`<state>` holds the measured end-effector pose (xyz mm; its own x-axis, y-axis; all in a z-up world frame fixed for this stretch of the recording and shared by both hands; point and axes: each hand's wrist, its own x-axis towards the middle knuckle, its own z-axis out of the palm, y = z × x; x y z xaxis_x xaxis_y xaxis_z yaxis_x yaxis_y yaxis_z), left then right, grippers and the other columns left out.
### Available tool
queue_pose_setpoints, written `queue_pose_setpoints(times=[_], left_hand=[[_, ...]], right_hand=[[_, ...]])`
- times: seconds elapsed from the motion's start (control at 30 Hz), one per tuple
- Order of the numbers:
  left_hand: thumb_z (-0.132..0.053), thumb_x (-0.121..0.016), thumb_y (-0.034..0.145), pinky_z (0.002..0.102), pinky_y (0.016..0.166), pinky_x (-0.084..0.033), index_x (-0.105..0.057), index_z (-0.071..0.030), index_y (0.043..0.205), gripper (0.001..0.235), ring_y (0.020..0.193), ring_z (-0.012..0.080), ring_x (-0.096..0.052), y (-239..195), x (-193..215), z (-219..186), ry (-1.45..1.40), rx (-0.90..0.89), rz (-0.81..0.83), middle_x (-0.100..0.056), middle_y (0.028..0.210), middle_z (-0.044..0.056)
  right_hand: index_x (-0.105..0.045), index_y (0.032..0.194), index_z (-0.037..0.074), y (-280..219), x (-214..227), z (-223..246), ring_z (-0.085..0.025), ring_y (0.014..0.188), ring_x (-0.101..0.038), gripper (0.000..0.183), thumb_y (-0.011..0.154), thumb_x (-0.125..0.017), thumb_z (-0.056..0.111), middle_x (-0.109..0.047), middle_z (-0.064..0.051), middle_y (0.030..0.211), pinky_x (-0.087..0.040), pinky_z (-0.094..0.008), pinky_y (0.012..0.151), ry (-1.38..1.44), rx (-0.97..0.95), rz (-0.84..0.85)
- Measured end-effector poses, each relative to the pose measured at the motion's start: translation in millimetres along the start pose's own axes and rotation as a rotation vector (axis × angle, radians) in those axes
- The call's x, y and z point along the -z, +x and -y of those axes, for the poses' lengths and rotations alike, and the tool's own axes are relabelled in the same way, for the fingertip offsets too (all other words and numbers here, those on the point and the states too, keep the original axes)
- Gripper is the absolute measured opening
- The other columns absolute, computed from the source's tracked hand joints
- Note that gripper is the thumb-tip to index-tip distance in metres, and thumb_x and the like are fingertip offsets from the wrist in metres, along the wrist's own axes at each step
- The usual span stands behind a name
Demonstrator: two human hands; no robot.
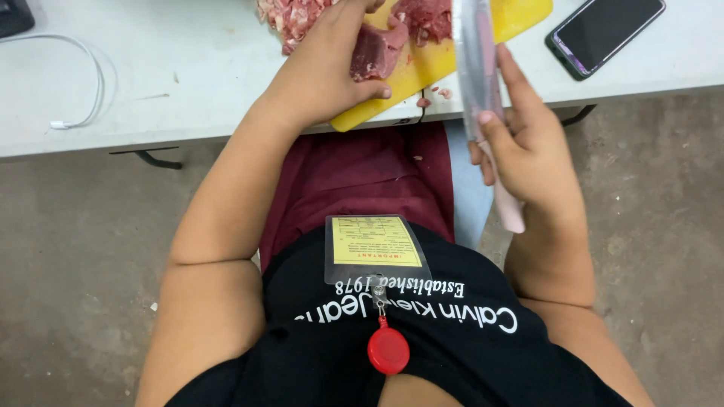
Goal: Cutting raw meat into smaller pieces using a knife on a cutting board.
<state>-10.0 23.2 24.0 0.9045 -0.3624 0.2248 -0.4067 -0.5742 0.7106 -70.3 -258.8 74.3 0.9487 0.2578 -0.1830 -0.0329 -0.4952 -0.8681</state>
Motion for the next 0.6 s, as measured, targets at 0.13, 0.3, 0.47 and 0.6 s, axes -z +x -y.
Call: queue_pose_setpoints(times=[0.13,0.3,0.47,0.6], left_hand=[[-0.013,-0.081,0.089,0.045,0.113,-0.037,-0.05,0.003,0.137,0.06,0.134,0.0381,-0.05,-17,9,12,-0.004,-0.122,0.057,-0.053,0.143,0.022],[-0.001,-0.082,0.082,0.045,0.106,-0.039,-0.057,-0.001,0.129,0.053,0.124,0.0377,-0.053,-11,18,27,-0.008,-0.245,0.075,-0.059,0.134,0.018],[-0.024,-0.098,0.073,0.042,0.085,-0.043,-0.057,-0.006,0.111,0.059,0.104,0.0342,-0.054,1,10,32,0.083,-0.233,0.031,-0.062,0.113,0.013],[-0.027,-0.097,0.077,0.043,0.089,-0.044,-0.057,-0.004,0.114,0.059,0.108,0.0333,-0.054,-13,-4,27,0.072,-0.203,-0.076,-0.062,0.114,0.012]], right_hand=[[-0.016,0.168,0.023,9,-27,12,-0.015,0.045,-0.052,0.065,0.11,-0.041,0.007,-0.061,-0.011,0.069,-0.052,-0.026,0.052,0.032,0.013,0.095],[-0.011,0.168,0.02,26,-49,26,-0.019,0.042,-0.054,0.066,0.108,-0.035,0.004,-0.062,-0.014,0.07,-0.053,-0.025,0.053,0.071,-0.022,0.151],[-0.014,0.168,0.024,32,-55,35,-0.019,0.041,-0.053,0.066,0.109,-0.035,0.003,-0.062,-0.014,0.069,-0.053,-0.025,0.054,0.078,-0.063,0.089],[-0.015,0.168,0.024,37,-58,33,-0.018,0.042,-0.055,0.065,0.11,-0.036,0.004,-0.062,-0.013,0.069,-0.054,-0.024,0.057,0.016,-0.078,0.093]])
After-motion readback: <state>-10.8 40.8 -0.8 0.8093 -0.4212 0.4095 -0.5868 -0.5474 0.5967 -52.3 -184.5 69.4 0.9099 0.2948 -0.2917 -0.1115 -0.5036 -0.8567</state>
